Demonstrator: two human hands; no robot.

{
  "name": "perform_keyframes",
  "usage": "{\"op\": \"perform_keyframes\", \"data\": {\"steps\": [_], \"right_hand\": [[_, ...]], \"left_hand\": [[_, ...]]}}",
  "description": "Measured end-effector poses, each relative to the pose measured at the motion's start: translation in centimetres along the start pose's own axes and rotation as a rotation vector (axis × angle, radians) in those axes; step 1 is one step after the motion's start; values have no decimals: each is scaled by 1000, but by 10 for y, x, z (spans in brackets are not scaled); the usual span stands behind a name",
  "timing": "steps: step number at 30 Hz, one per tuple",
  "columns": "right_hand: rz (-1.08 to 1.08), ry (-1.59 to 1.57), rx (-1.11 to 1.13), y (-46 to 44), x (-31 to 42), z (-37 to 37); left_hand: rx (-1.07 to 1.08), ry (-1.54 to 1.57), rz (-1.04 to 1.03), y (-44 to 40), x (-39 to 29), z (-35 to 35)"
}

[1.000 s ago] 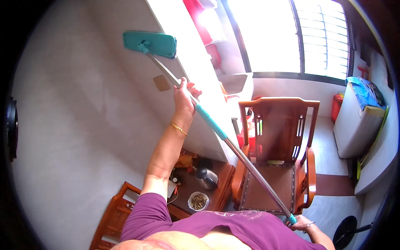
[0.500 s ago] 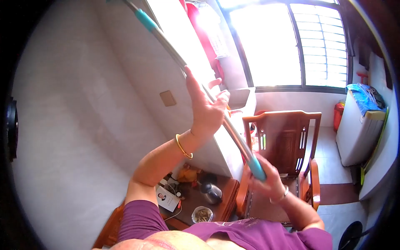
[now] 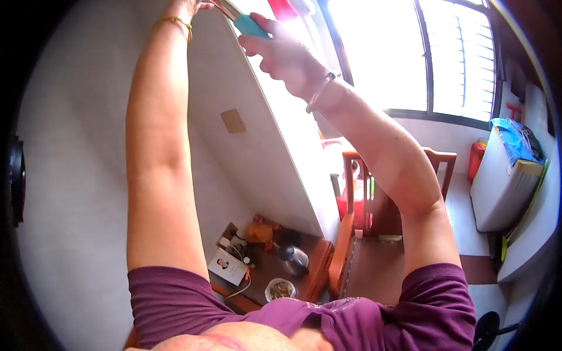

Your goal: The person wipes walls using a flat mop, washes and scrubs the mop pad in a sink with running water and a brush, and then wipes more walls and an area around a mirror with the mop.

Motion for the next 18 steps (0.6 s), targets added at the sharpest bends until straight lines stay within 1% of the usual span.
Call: {"op": "perform_keyframes", "data": {"steps": [1,3,4,5,6,7,8,9,10,11,12,13,15,17,18], "right_hand": [[-19,1,6,11,1,-4],[-376,-159,-68,44,-13,-5],[-173,4,-58,61,-34,-1],[-562,-175,-86,88,-36,-4],[-522,-147,-86,111,-47,-1],[-532,-38,-100,137,-58,4],[-513,-19,-93,164,-66,10],[-528,5,-80,193,-76,16],[-676,-35,-81,223,-83,23],[-775,-117,-63,249,-85,27],[-785,86,-73,266,-84,33],[-802,78,-70,280,-84,38],[-896,17,-28,306,-87,50],[-899,56,-2,341,-98,63],[-894,98,32,354,-100,65]], "left_hand": [[-66,-87,-33,-5,10,4],[-217,-288,-94,-6,30,9],[-306,-386,-136,-6,40,9],[-417,-494,-201,-2,50,6],[-569,-621,-309,1,65,2],[-757,-766,-442,8,78,0],[-964,-890,-565,19,91,-9],[-798,-858,-440,32,93,-1],[-549,-733,-226,52,94,9],[-337,-619,-19,79,88,19],[-244,-533,91,100,92,19],[-223,-486,143,122,97,16],[-35,-176,275,157,103,8],[-143,-254,283,194,116,2],[-146,-371,157,214,119,-1]]}}
Point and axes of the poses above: each hand's wrist, its own y-axis away from the middle knuckle, its own z-axis out of the back of the hand, x = y × z, the point moved 6 cm from there along -y, towards the middle knuckle, and after that the axes turned 12 degrees about -z, right-handed, at the moved point
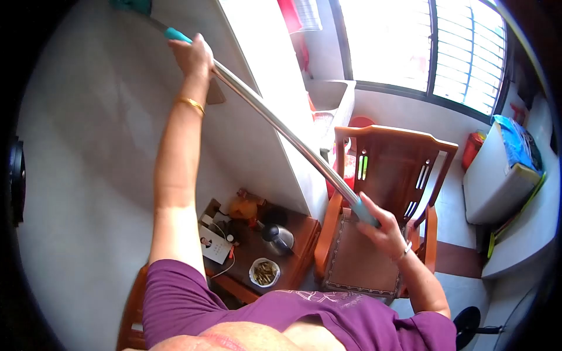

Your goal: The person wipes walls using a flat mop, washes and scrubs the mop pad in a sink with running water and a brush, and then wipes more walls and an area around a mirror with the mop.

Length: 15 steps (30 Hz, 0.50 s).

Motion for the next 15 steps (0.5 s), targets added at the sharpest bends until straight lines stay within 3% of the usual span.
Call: {"op": "perform_keyframes", "data": {"steps": [3,9,11,15], "right_hand": [[-97,46,-28,36,-37,6],[-321,85,29,107,-86,-11],[-322,88,56,125,-97,-16],[-557,-12,108,151,-131,-31]], "left_hand": [[107,-4,103,71,-2,7],[156,281,220,173,13,28],[198,492,383,205,15,34],[239,298,347,260,48,39]]}}
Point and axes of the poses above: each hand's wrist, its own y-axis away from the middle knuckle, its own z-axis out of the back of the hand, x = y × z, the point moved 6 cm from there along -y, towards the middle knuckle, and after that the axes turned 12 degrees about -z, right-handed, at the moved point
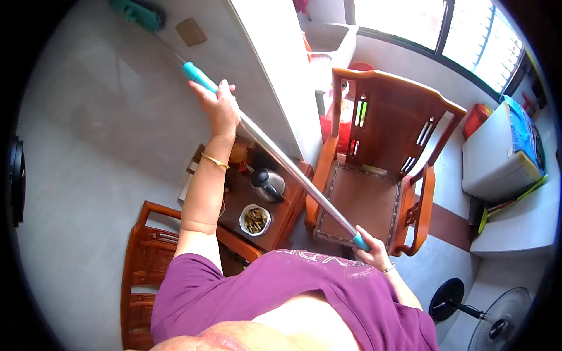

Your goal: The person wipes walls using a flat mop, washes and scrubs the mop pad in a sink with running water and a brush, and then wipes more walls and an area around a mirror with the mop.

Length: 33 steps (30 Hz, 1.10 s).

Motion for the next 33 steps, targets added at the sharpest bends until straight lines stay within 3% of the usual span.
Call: {"op": "perform_keyframes", "data": {"steps": [1,6,7,16,18,19,20,22,24,26,28,30,33], "right_hand": [[-6,-22,20,-2,-12,-4],[-142,-78,24,-5,-44,-12],[-64,83,-13,-9,-51,-11],[-180,236,-102,-24,-116,18],[-224,414,-149,-23,-136,37],[-218,491,-172,-13,-125,46],[-195,491,-180,-3,-132,56],[-238,546,-197,23,-149,77],[-346,666,-245,47,-172,106],[-425,655,-242,68,-196,143],[-544,655,-201,102,-217,175],[-595,712,-256,142,-233,206],[-815,706,-327,201,-228,235]], "left_hand": [[-6,208,80,10,-2,1],[-7,-66,-18,37,22,4],[12,-163,-41,45,26,1],[85,-193,61,125,55,-23],[118,-113,100,139,59,-30],[90,15,187,131,48,-29],[50,328,527,127,47,-34],[-143,481,659,108,80,-38],[-93,622,699,128,94,-63],[-90,525,751,166,103,-79],[-117,511,825,205,79,-98],[13,551,923,234,40,-117],[-22,744,902,272,-5,-137]]}}
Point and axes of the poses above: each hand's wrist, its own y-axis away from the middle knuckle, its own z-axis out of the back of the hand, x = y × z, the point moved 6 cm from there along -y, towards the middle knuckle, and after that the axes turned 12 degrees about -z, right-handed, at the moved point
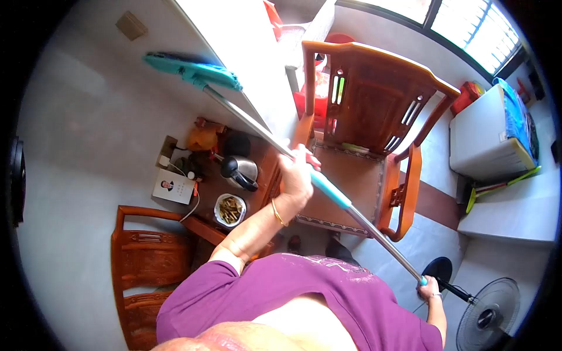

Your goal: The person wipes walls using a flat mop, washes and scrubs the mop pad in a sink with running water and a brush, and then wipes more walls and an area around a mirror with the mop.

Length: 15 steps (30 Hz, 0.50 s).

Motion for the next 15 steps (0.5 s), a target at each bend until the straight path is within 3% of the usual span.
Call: {"op": "perform_keyframes", "data": {"steps": [2,3,7,10,15], "right_hand": [[-67,-9,-83,19,-5,20],[101,84,-233,8,-12,18],[315,-7,-401,30,114,56],[243,67,-275,34,178,60],[187,198,-276,37,171,53]], "left_hand": [[65,59,-60,9,-12,-16],[87,52,-128,-1,-21,-20],[-32,-20,-114,-81,-63,13],[-198,-37,-93,-133,-57,61],[-254,-132,-13,-141,0,107]]}}
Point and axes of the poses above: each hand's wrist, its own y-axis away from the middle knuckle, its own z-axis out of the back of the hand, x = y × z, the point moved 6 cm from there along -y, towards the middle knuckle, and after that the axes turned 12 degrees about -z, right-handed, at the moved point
